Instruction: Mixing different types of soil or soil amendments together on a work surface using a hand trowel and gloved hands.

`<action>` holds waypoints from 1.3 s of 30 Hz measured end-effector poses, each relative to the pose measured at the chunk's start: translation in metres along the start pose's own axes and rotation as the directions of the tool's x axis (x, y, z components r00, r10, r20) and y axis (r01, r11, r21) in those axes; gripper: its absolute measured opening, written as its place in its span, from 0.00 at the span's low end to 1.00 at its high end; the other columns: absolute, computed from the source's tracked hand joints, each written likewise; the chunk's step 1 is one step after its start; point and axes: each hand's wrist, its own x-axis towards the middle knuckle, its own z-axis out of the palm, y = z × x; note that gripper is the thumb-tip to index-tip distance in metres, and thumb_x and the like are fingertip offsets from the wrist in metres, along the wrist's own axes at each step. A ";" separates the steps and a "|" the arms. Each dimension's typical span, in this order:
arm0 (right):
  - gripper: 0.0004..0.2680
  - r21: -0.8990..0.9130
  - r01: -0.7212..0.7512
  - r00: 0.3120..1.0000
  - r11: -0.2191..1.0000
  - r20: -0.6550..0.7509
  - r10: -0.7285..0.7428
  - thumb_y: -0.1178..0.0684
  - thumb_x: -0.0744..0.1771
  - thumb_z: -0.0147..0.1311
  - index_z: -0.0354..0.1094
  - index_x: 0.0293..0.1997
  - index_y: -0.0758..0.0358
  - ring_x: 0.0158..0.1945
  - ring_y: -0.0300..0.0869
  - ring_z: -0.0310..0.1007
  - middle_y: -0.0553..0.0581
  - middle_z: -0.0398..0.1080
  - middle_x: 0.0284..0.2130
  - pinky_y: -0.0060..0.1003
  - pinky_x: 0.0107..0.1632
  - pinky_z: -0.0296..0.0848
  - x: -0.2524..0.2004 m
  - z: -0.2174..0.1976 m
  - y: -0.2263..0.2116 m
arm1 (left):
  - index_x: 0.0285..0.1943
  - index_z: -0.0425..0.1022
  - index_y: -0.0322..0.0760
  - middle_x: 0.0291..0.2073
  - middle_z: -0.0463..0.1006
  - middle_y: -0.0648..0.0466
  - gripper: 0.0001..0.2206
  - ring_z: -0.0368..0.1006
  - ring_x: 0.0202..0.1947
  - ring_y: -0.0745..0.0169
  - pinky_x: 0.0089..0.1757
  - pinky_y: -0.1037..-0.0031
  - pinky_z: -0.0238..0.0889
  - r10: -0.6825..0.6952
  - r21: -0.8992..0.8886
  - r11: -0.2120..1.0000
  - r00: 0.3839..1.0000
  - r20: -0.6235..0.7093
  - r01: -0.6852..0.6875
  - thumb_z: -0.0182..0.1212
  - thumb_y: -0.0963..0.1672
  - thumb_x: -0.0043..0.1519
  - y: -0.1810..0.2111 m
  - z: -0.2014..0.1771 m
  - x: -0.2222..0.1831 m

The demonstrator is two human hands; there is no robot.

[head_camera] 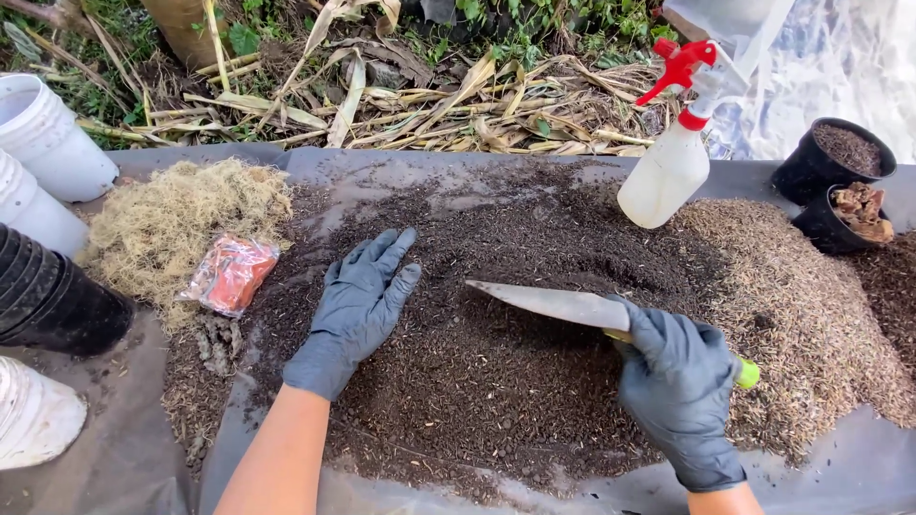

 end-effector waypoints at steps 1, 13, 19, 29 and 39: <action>0.20 0.037 -0.008 1.000 0.999 -0.003 0.008 0.55 0.63 0.58 0.71 0.63 0.48 0.36 0.41 0.73 0.43 0.74 0.36 0.43 0.43 0.68 -0.006 0.001 0.004 | 0.78 0.53 0.66 0.78 0.52 0.58 0.33 0.42 0.77 0.47 0.67 0.39 0.24 0.003 0.012 1.000 1.000 0.007 -0.003 0.33 0.63 0.62 -0.001 0.000 0.001; 0.19 0.366 -0.069 0.998 0.928 0.023 0.065 0.60 0.59 0.63 0.75 0.55 0.49 0.43 0.38 0.79 0.45 0.80 0.43 0.44 0.56 0.71 -0.093 -0.030 -0.006 | 0.77 0.58 0.61 0.75 0.58 0.54 0.31 0.49 0.73 0.39 0.64 0.37 0.38 0.115 0.149 0.983 0.990 -0.081 -0.102 0.42 0.61 0.63 -0.023 0.018 0.008; 0.25 0.395 0.130 0.979 0.910 0.097 -0.181 0.61 0.56 0.46 0.74 0.56 0.44 0.39 0.36 0.75 0.40 0.76 0.38 0.38 0.46 0.68 -0.100 -0.021 0.004 | 0.77 0.58 0.60 0.75 0.58 0.54 0.31 0.50 0.72 0.37 0.64 0.38 0.38 0.144 0.145 0.981 0.985 -0.092 -0.130 0.43 0.61 0.63 -0.027 0.019 0.009; 0.29 0.222 0.341 0.939 0.913 -0.040 -0.341 0.62 0.55 0.43 0.68 0.63 0.47 0.43 0.40 0.74 0.42 0.76 0.44 0.45 0.46 0.66 -0.061 0.008 -0.008 | 0.74 0.63 0.60 0.73 0.62 0.54 0.29 0.54 0.71 0.42 0.64 0.42 0.39 0.134 0.122 0.985 0.983 -0.129 -0.118 0.41 0.60 0.65 -0.023 0.019 0.009; 0.19 0.365 0.272 0.962 0.890 -0.140 -0.236 0.56 0.60 0.61 0.75 0.58 0.49 0.42 0.45 0.76 0.47 0.73 0.39 0.47 0.47 0.72 0.031 0.015 -0.022 | 0.75 0.65 0.66 0.73 0.64 0.58 0.26 0.55 0.72 0.38 0.68 0.40 0.37 0.112 0.012 0.994 0.986 -0.126 -0.112 0.31 0.60 0.70 -0.004 0.004 -0.005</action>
